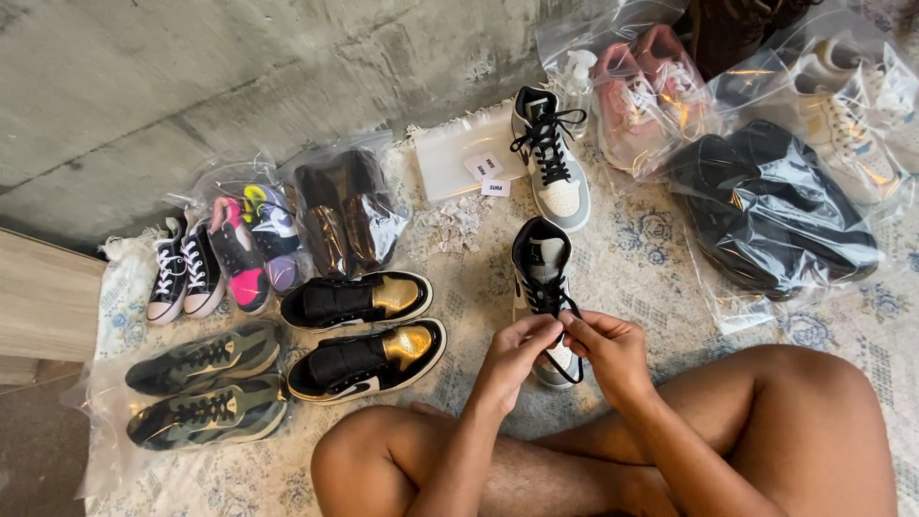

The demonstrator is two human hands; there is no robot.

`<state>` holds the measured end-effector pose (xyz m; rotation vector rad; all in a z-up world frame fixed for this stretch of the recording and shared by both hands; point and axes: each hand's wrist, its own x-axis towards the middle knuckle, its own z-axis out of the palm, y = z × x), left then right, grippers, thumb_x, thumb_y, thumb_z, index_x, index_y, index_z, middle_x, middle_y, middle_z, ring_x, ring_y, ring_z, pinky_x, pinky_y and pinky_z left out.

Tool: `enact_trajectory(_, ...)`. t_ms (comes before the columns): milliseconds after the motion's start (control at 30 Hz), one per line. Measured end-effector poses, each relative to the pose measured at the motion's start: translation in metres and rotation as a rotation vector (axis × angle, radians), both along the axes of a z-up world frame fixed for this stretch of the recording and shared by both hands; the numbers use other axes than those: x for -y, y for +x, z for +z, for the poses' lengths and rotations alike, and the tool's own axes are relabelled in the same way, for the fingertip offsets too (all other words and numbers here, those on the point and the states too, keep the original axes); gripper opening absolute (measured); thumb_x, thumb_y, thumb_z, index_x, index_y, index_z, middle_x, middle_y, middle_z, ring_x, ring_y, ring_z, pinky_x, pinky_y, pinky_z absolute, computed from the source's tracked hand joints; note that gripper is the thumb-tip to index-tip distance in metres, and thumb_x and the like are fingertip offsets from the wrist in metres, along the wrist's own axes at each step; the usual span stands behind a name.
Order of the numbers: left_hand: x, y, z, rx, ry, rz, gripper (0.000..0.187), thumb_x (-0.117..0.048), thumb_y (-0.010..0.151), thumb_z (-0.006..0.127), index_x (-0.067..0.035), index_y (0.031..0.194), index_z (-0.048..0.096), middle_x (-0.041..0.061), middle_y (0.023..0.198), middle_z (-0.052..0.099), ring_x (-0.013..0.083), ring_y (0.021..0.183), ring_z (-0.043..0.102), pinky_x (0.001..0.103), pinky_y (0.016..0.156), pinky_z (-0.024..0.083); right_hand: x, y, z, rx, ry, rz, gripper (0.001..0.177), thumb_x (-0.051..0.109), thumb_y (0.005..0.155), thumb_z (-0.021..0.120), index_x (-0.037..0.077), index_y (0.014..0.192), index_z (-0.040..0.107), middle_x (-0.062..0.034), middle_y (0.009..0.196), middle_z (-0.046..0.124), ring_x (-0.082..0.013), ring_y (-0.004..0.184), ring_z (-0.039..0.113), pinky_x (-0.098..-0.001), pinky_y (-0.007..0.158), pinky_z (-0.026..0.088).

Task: A person is threading laces through the eyelets of a high-top sneaker while sitting on the floor.

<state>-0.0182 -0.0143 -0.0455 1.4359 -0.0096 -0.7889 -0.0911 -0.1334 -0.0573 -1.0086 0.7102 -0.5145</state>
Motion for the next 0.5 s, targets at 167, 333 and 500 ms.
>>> enact_trajectory(167,0.004,0.000,0.026,0.065,-0.058,-0.003,0.022,-0.025,0.087,0.086,-0.010,0.102,0.083,0.004,0.093,0.076,0.0090,0.088,0.063,0.023,0.075,0.051,-0.003,0.001,0.000,0.001,-0.032,0.024,0.010,-0.003,0.090,0.075,-0.010,0.096,0.077,-0.0197,0.062,0.066,-0.0131,0.050,0.048,-0.0223,0.048,0.041)
enact_trajectory(333,-0.004,0.013,-0.023,-0.143,-0.058,0.031,0.022,-0.036,0.087,0.083,-0.017,0.099,0.083,0.001,0.091,0.080,0.0098,0.087,0.069,0.022,0.074,0.043,0.005,0.002,0.002,-0.041,-0.163,0.173,0.010,0.002,0.084,0.082,-0.003,0.093,0.082,-0.0119,0.053,0.063,-0.0095,0.051,0.053,-0.0213,0.052,0.045)
enact_trajectory(500,-0.006,0.025,-0.054,-0.317,-0.118,0.046,0.030,-0.042,0.086,0.086,-0.017,0.102,0.081,0.000,0.094,0.076,0.0134,0.088,0.064,0.028,0.076,0.043,0.005,0.000,0.012,-0.081,-0.293,0.265,0.011,0.010,0.089,0.079,0.001,0.091,0.084,-0.0092,0.047,0.057,-0.0091,0.049,0.046,-0.0216,0.049,0.040)
